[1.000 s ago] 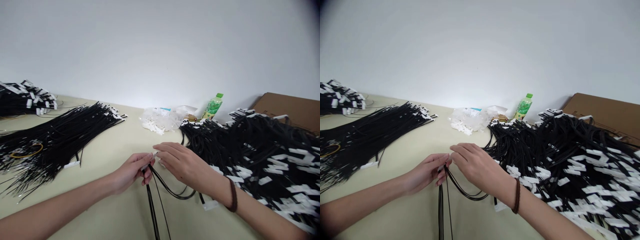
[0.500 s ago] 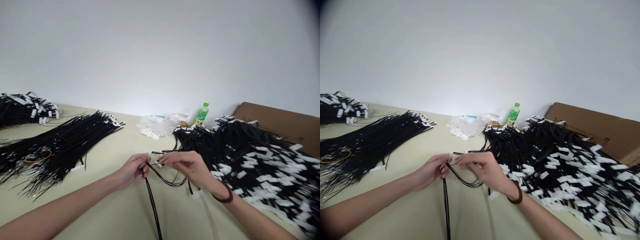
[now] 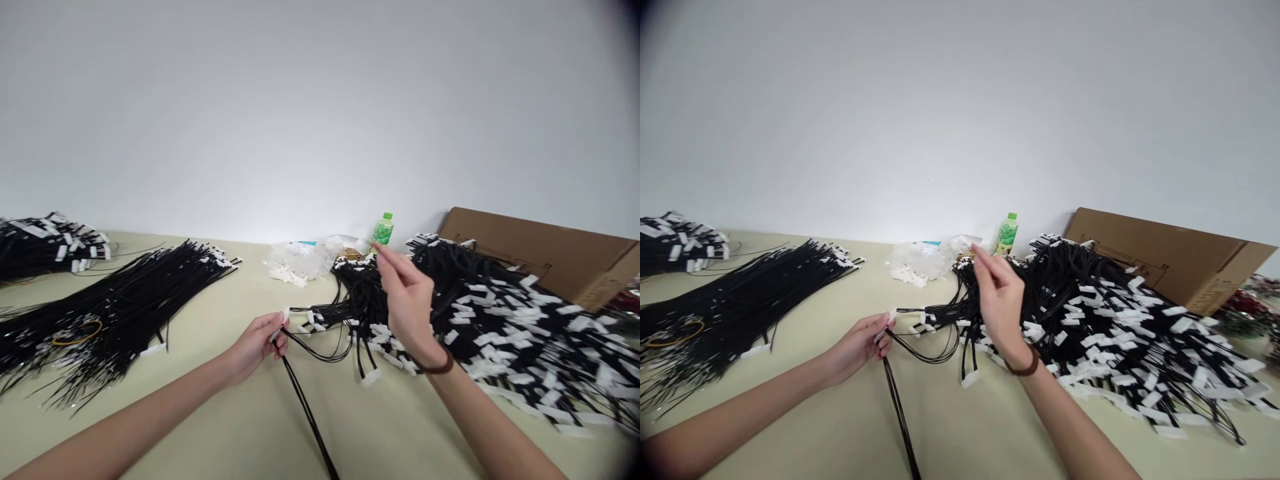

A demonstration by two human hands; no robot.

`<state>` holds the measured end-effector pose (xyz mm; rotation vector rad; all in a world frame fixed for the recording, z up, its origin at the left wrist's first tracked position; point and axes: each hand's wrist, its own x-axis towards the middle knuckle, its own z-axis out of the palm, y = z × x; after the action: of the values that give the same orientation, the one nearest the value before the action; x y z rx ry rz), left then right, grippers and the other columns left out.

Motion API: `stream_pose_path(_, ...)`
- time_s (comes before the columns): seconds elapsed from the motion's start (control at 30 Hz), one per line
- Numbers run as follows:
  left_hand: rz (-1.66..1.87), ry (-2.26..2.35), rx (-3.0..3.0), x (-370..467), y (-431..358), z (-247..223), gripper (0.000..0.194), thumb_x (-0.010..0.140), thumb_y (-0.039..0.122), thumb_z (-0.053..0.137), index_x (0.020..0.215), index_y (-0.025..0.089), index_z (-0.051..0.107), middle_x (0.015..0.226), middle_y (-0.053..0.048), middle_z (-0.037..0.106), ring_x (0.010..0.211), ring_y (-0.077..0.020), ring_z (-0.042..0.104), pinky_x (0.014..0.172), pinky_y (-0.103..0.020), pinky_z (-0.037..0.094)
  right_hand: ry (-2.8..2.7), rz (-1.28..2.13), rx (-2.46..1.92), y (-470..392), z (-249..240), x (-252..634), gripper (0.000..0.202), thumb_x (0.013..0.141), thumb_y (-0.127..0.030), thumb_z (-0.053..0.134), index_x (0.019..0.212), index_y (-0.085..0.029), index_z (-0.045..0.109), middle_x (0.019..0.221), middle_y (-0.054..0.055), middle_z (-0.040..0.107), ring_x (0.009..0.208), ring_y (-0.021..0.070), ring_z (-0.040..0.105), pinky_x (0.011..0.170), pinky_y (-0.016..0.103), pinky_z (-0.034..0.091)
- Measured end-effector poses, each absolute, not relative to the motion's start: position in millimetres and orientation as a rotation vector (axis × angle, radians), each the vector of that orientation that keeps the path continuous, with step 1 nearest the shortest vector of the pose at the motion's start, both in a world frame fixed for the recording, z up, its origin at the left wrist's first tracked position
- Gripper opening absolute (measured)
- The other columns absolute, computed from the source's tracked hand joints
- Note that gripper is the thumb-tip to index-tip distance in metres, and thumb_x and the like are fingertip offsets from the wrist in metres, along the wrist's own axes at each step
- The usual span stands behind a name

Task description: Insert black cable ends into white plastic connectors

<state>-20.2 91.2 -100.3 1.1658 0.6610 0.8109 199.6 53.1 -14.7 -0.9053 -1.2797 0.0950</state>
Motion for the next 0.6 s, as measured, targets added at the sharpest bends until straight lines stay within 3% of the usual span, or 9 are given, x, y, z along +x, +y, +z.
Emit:
stream_pose_path(0.13, 0.806, 0.658, 1.172, -20, 91, -101, 0.03, 0.079, 0.045, 0.046, 0.071, 0.016, 0.046, 0.052, 0.004, 0.042, 0.05, -0.0089, 0.044, 0.048, -0.021, 0.029, -1.676, -0.126, -0.937, 43, -41, 172, 0.014, 0.081, -0.022, 0.051, 0.08, -0.017, 0.064, 0.058, -0.002, 0.045, 0.052, 0.0084, 0.038, 0.048, 0.022, 0.029)
stream_pose_path(0.23, 0.797, 0.643, 1.186, -19, 90, -99, 0.031, 0.078, 0.047, 0.046, 0.072, 0.017, 0.046, 0.053, 0.004, 0.044, 0.053, -0.0098, 0.046, 0.05, -0.021, 0.031, -1.894, -0.171, -0.995, 41, -59, 158, 0.02, 0.083, -0.021, 0.047, 0.068, -0.015, 0.057, 0.057, -0.001, 0.047, 0.056, 0.0101, 0.041, 0.053, 0.023, 0.032)
stream_pose_path(0.6, 0.764, 0.636, 1.359, -17, 85, -99, 0.031, 0.081, 0.046, 0.043, 0.075, 0.016, 0.049, 0.056, 0.0, 0.052, 0.054, -0.0102, 0.049, 0.05, -0.021, 0.031, -1.975, -0.148, -1.099, 46, -78, 151, 0.021, 0.083, -0.019, 0.043, 0.063, -0.017, 0.048, 0.058, 0.0, 0.046, 0.059, 0.0117, 0.04, 0.055, 0.024, 0.03)
